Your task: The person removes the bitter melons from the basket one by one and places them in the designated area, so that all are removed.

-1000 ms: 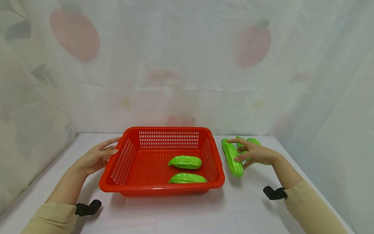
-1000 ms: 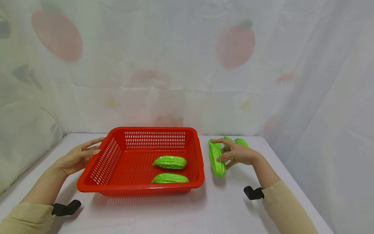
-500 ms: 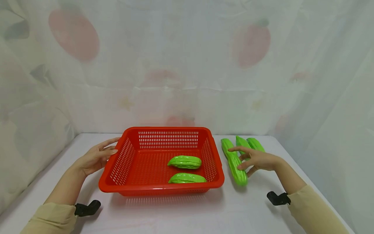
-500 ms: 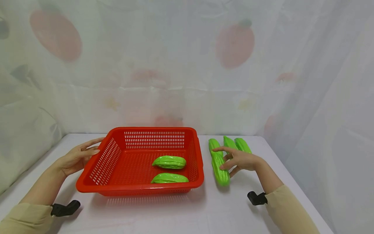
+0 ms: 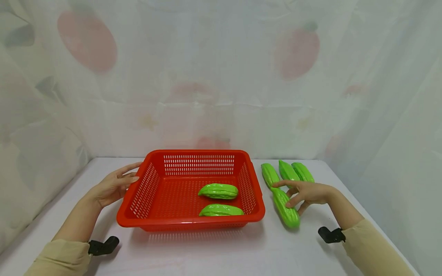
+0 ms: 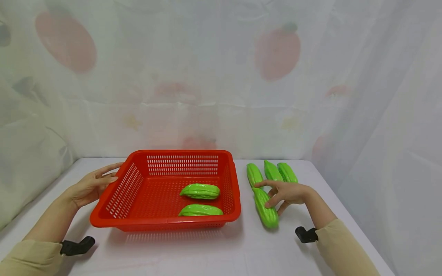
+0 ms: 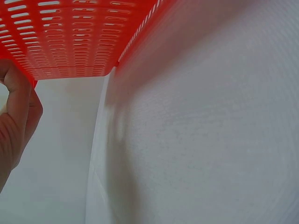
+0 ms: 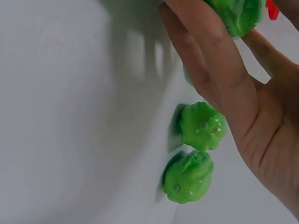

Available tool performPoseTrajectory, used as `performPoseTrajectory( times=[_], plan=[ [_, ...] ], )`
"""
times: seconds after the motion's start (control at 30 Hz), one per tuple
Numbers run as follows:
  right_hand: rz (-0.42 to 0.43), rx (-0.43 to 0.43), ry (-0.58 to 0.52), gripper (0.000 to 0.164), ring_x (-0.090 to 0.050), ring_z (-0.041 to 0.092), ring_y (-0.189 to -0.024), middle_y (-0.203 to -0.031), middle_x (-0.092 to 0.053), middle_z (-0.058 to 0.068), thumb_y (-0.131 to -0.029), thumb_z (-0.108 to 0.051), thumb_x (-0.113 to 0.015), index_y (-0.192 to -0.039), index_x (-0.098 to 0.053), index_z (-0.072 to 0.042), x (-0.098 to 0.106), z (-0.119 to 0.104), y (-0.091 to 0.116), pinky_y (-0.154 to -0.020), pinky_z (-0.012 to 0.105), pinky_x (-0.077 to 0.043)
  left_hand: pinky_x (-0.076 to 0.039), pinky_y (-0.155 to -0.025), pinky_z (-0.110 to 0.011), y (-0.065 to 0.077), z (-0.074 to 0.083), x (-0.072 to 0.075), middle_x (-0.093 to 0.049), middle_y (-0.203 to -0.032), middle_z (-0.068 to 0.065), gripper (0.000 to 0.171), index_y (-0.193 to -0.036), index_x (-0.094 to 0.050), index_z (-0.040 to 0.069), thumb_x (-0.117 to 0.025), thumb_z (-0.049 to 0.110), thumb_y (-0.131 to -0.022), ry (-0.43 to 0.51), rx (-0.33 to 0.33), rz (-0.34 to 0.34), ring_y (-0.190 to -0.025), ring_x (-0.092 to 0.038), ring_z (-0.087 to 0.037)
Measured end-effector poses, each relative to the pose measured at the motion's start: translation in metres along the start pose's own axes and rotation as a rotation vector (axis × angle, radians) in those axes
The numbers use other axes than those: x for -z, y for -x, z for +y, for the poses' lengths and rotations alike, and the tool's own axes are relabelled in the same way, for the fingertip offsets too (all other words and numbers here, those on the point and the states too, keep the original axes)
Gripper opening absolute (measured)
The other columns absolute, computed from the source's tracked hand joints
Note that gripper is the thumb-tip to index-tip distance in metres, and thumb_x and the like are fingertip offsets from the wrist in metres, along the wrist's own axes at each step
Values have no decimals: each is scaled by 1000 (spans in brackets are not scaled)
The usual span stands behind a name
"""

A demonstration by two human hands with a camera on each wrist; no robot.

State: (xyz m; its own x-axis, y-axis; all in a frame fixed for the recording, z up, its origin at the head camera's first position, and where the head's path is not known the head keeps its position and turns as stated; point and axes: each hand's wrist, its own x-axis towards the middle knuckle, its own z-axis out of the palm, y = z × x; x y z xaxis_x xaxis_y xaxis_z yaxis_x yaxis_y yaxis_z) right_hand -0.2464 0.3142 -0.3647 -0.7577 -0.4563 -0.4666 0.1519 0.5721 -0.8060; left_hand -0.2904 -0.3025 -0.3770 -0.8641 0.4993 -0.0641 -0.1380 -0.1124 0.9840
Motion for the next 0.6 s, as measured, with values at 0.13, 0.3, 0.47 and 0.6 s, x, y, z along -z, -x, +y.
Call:
performPoseTrajectory(
  times=[0.13,0.3,0.47,0.6],
  plan=[
    [-17,-14,7,74,-44,27,-120,-137,-42,21,-87,-17,-74,-150,-37,-22,0,2,0,-77,45,-61,-61,-85,-31,0,0,0,-69,-116,9,41,-140,-44,28,-43,9,-104,5,3,-2,-96,-71,-10],
    [-18,-33,9,72,-48,26,-117,-140,-40,22,-87,-17,-73,-149,-38,-21,2,3,2,-77,45,-61,-60,-86,-31,0,-1,0,-69,-117,10,41,-140,-43,28,-42,10,-104,-3,10,5,-97,-71,-10],
    [-3,-45,0,72,-47,28,-121,-143,-37,23,-86,-15,-73,-149,-38,-21,4,3,3,-77,46,-61,-60,-86,-31,0,-1,1,-69,-118,11,40,-140,-42,29,-42,10,-105,-8,12,7,-97,-71,-10],
    [15,-55,4,73,-39,30,-130,-144,-38,23,-86,-14,-73,-149,-38,-20,3,3,3,-77,46,-61,-60,-86,-31,0,-1,0,-69,-119,11,41,-140,-43,28,-41,9,-105,-2,7,1,-98,-71,-10]
  ],
)
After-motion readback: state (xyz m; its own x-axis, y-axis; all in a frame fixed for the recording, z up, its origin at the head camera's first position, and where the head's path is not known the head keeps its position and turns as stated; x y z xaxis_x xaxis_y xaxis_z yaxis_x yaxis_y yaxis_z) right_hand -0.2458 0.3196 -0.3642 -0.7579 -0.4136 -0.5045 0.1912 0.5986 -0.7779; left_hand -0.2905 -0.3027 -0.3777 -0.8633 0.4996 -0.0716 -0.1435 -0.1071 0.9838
